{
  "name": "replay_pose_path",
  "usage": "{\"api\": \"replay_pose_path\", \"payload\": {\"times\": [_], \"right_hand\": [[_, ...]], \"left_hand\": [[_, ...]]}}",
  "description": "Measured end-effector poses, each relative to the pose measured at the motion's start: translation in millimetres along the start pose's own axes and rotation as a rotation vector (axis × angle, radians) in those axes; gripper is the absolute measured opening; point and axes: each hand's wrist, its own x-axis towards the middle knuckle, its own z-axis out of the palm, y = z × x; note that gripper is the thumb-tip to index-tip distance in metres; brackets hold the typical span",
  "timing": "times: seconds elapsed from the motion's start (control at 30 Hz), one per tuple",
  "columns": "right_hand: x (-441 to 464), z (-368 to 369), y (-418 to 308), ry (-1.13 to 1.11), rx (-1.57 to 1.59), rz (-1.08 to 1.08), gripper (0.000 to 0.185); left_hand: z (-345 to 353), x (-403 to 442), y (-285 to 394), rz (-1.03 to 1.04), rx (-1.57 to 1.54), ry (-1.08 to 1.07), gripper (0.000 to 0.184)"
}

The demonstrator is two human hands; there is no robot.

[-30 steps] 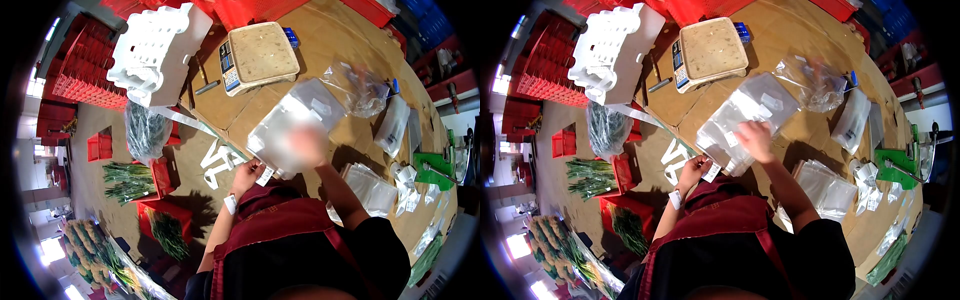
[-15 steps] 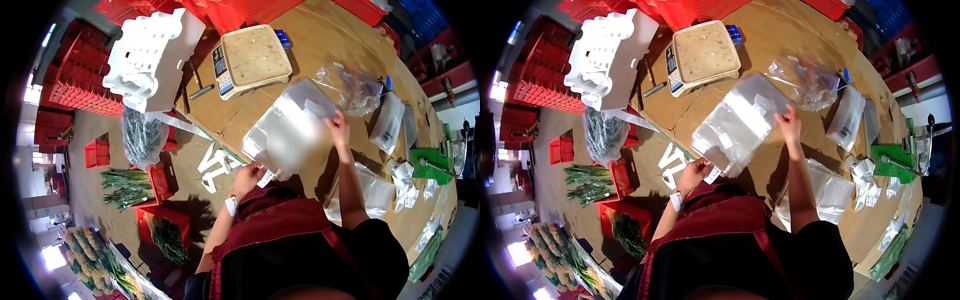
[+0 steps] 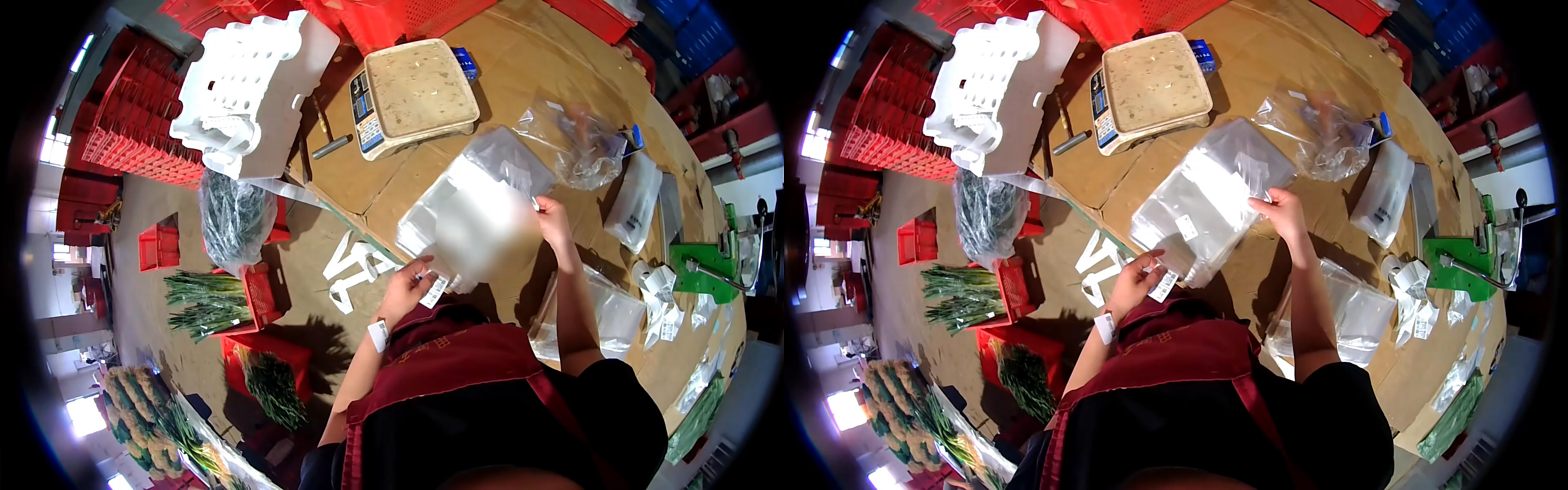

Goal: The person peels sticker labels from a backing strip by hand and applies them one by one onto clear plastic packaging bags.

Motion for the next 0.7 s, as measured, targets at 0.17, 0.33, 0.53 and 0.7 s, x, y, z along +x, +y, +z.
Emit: {"api": "replay_pose_path", "payload": {"times": [0.17, 0.33, 0.53, 0.7], "right_hand": [[16, -23, 5, 0.375, -0.502, -0.207, 0.023], [6, 0, -25, 0.722, -0.906, -0.744, 0.030], [-61, 104, -17, -0.585, -0.233, -0.233, 0.017], [-56, 105, -15, -0.430, -0.085, -0.151, 0.012]], "left_hand": [[-1, -3, 4, 0.023, -0.109, 0.008, 0.007], [6, -1, 20, -0.075, -0.122, -0.029, 0.011], [16, 4, 40, 0.030, -0.010, -0.123, 0.015], [11, 3, 19, -0.096, 0.200, -0.065, 0.016]]}}
